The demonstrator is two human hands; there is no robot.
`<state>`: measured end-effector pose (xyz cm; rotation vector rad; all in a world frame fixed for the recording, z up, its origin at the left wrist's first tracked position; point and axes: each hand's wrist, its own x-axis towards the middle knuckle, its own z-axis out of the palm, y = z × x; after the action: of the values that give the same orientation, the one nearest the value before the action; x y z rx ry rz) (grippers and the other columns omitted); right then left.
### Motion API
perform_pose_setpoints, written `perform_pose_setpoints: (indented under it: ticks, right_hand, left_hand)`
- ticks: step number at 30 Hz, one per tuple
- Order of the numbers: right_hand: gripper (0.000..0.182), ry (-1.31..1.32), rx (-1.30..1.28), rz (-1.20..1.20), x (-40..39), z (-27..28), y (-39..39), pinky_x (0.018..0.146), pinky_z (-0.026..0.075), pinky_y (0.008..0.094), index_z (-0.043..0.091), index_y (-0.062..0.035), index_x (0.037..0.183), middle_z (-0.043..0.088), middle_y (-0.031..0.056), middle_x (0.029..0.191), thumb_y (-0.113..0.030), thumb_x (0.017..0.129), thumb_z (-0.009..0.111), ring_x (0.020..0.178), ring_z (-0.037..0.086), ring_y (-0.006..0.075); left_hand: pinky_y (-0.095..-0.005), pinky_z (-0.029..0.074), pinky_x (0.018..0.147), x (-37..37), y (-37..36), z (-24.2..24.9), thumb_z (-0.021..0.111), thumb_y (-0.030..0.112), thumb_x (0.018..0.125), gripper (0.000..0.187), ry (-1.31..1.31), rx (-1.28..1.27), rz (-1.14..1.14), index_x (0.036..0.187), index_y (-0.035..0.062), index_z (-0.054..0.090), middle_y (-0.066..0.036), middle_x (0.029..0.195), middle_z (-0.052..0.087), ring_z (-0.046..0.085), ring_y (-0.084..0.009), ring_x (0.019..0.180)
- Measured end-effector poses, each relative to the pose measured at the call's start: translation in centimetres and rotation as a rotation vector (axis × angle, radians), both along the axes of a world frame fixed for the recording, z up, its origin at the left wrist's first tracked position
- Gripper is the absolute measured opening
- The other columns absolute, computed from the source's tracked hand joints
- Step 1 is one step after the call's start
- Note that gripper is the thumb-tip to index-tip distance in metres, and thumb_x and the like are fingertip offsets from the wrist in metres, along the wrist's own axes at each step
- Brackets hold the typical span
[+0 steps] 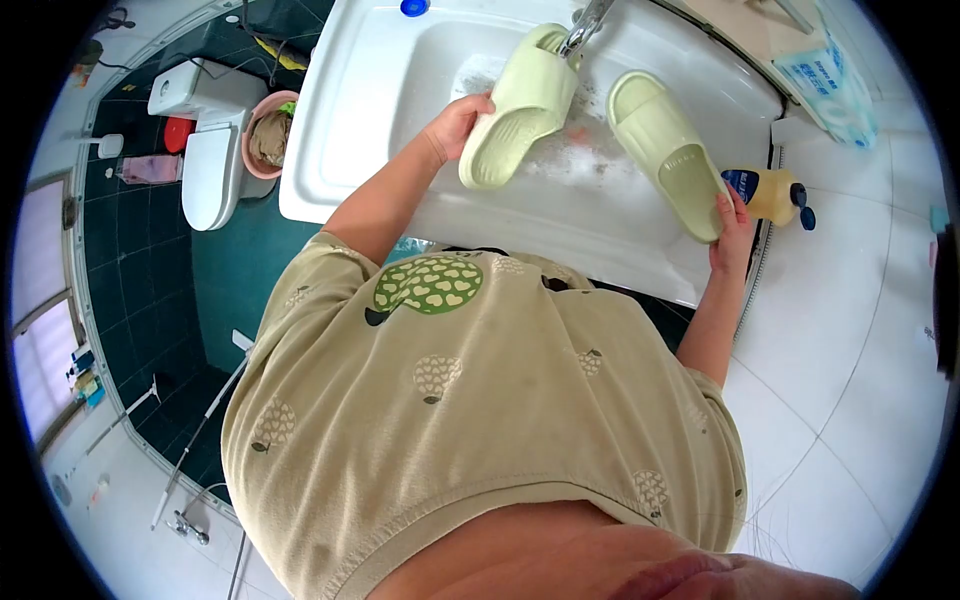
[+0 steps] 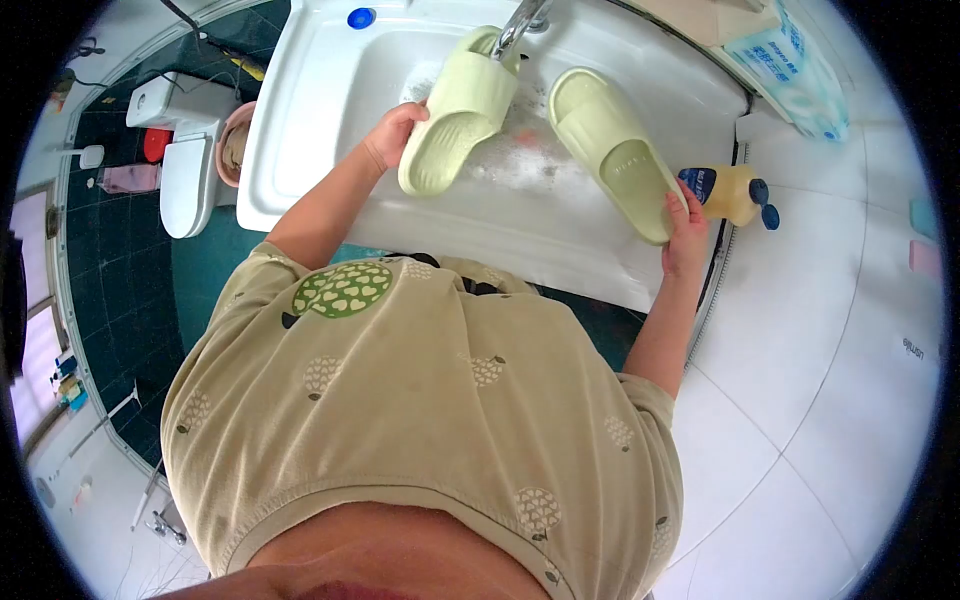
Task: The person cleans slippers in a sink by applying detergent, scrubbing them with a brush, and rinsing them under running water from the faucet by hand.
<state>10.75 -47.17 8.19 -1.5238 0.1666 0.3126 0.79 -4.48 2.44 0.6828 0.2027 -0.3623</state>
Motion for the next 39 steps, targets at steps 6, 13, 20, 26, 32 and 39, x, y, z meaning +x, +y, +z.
perform_pose_setpoints:
  ticks: [6, 13, 20, 26, 32, 39]
  right_hand:
    - [0.038, 0.007, 0.042, 0.004, 0.5, -0.3, 0.4, 0.085, 0.047, 0.0261, 0.054, 0.0005, 0.119, 0.062, 0.0083, 0.109, -0.014, 0.086, 0.064, 0.098, 0.059, 0.0151]
    - [0.037, 0.04, 0.032, -0.045, 0.0, -0.3, 0.7, 0.085, 0.047, 0.0271, 0.055, 0.0, 0.119, 0.062, 0.0077, 0.108, -0.013, 0.086, 0.064, 0.098, 0.059, 0.0154]
    - [0.038, 0.091, 0.076, -0.059, -0.4, -0.3, 0.9, 0.085, 0.047, 0.0277, 0.055, 0.0006, 0.118, 0.062, 0.0083, 0.108, -0.016, 0.086, 0.064, 0.098, 0.058, 0.0161]
    - [0.038, 0.112, 0.054, -0.074, -0.3, -1.0, 0.5, 0.085, 0.046, 0.0277, 0.055, 0.0034, 0.117, 0.061, 0.0097, 0.108, -0.017, 0.086, 0.064, 0.099, 0.058, 0.017]
    - [0.039, 0.169, 0.07, -0.081, -0.5, -1.0, 1.2, 0.084, 0.047, 0.0278, 0.054, 0.0046, 0.118, 0.061, 0.011, 0.109, -0.015, 0.086, 0.063, 0.099, 0.059, 0.0176]
    - [0.043, 0.219, 0.097, 0.054, -0.2, -3.8, 2.8, 0.086, 0.047, 0.0288, 0.049, 0.0051, 0.123, 0.06, 0.0116, 0.113, -0.013, 0.086, 0.06, 0.1, 0.059, 0.0182]
  left_hand:
    - [-0.0396, 0.045, 0.095, -0.4, 0.6, -0.9, 0.052, 0.016, 0.07, 0.063, 0.085, -0.134, -0.008, 0.13, -0.0018, 0.04, -0.019, 0.12, 0.054, 0.057, -0.0287, 0.106]
    - [-0.0384, 0.045, 0.095, 0.6, 0.7, -2.1, 0.051, 0.013, 0.068, 0.062, 0.059, -0.2, -0.028, 0.128, -0.0014, 0.042, -0.018, 0.118, 0.056, 0.057, -0.0285, 0.106]
    - [-0.0369, 0.046, 0.092, 0.3, 0.9, -1.8, 0.047, 0.01, 0.069, 0.055, 0.091, -0.218, -0.001, 0.123, -0.0003, 0.046, -0.015, 0.111, 0.058, 0.059, -0.0258, 0.099]
    - [-0.036, 0.047, 0.088, -1.1, 0.7, -1.6, 0.043, 0.01, 0.072, 0.042, 0.111, -0.301, -0.021, 0.113, 0.0006, 0.052, -0.013, 0.103, 0.06, 0.06, -0.024, 0.093]
    - [-0.037, 0.048, 0.088, -2.4, 1.2, -1.7, 0.044, 0.011, 0.072, 0.041, 0.162, -0.328, -0.046, 0.112, 0.0011, 0.053, -0.013, 0.101, 0.061, 0.06, -0.0247, 0.091]
    - [-0.0389, 0.045, 0.095, -2.4, 1.7, -0.2, 0.049, 0.006, 0.068, 0.06, 0.084, -0.271, 0.043, 0.128, 0.0059, 0.042, -0.014, 0.114, 0.055, 0.055, -0.026, 0.104]
